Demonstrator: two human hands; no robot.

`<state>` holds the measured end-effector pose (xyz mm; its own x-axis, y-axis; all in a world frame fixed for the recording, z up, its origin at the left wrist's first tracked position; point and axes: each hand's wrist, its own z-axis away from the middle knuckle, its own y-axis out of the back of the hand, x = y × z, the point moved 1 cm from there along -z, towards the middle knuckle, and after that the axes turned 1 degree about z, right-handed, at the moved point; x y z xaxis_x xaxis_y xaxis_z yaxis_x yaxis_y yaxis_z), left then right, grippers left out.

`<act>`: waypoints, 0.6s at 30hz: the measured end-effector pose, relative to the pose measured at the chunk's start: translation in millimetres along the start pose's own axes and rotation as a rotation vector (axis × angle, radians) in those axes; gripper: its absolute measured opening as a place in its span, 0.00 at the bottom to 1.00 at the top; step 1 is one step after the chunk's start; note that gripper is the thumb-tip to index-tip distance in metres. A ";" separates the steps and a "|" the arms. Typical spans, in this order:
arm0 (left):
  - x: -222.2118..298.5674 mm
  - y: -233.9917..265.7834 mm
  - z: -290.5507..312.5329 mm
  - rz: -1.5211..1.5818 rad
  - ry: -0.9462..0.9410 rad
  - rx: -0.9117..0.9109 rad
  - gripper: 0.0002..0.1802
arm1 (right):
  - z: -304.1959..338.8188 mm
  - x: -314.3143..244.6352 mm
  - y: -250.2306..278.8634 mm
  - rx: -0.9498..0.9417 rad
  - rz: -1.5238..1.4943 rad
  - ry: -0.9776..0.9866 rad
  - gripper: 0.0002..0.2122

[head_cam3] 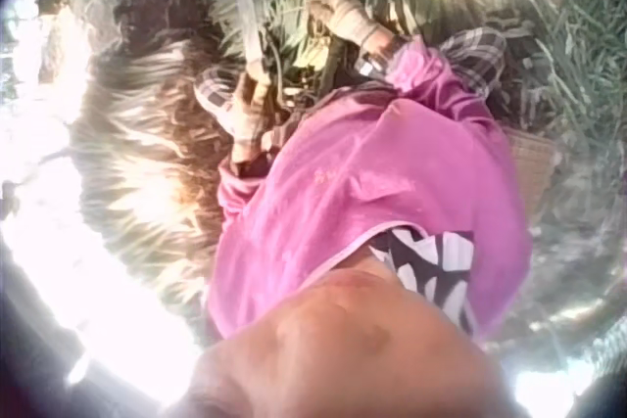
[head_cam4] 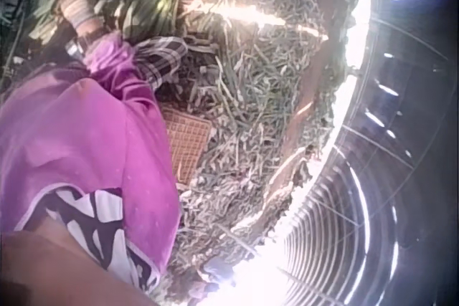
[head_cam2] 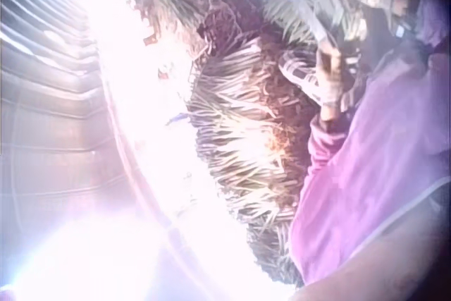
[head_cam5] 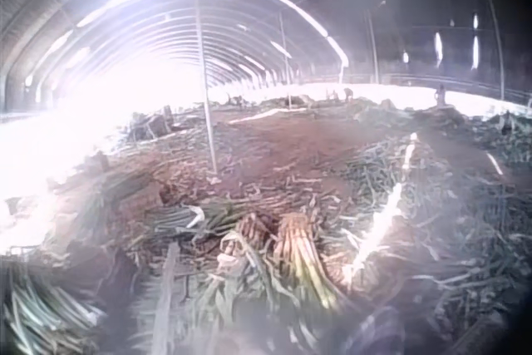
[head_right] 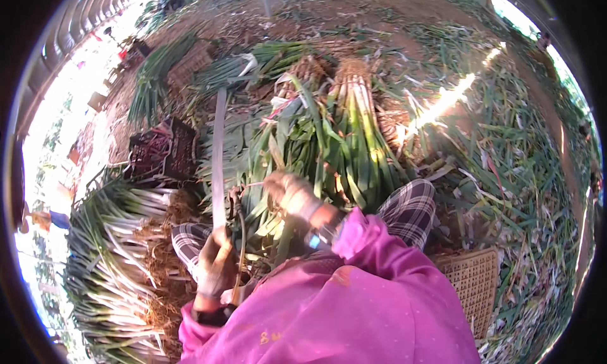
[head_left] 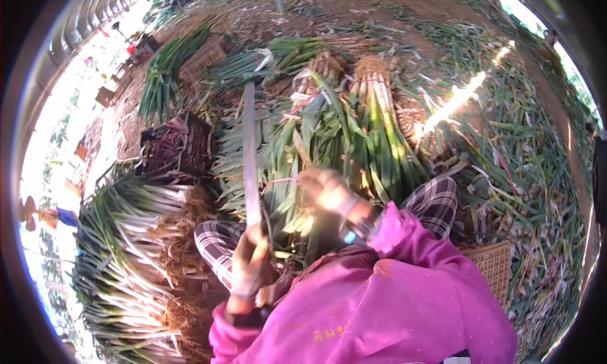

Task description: The person pulls leeks from a pile and peels away the outer layers by hand. They then use a knife to trim the green tops before placing the cleaned leeks into a separate pile.

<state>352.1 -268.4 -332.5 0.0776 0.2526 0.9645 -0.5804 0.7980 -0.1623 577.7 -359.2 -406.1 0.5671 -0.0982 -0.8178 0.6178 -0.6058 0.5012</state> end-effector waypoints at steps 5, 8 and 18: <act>3.9 53.3 115.1 -0.323 0.560 0.170 0.09 | -76.3 67.0 -54.8 -0.606 0.669 -0.169 0.12; 9.9 34.3 131.2 -0.185 0.545 0.134 0.15 | -85.0 101.1 -71.4 -0.714 0.890 -0.347 0.08; -69.0 30.8 75.6 -0.325 0.306 0.011 0.17 | -52.3 100.8 -52.9 -0.597 0.383 -0.325 0.13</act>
<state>267.7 -302.6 -388.3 0.4930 0.1417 0.8584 -0.4949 0.8572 0.1426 630.7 -295.7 -500.3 0.6689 -0.4969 -0.5529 0.6521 0.0351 0.7573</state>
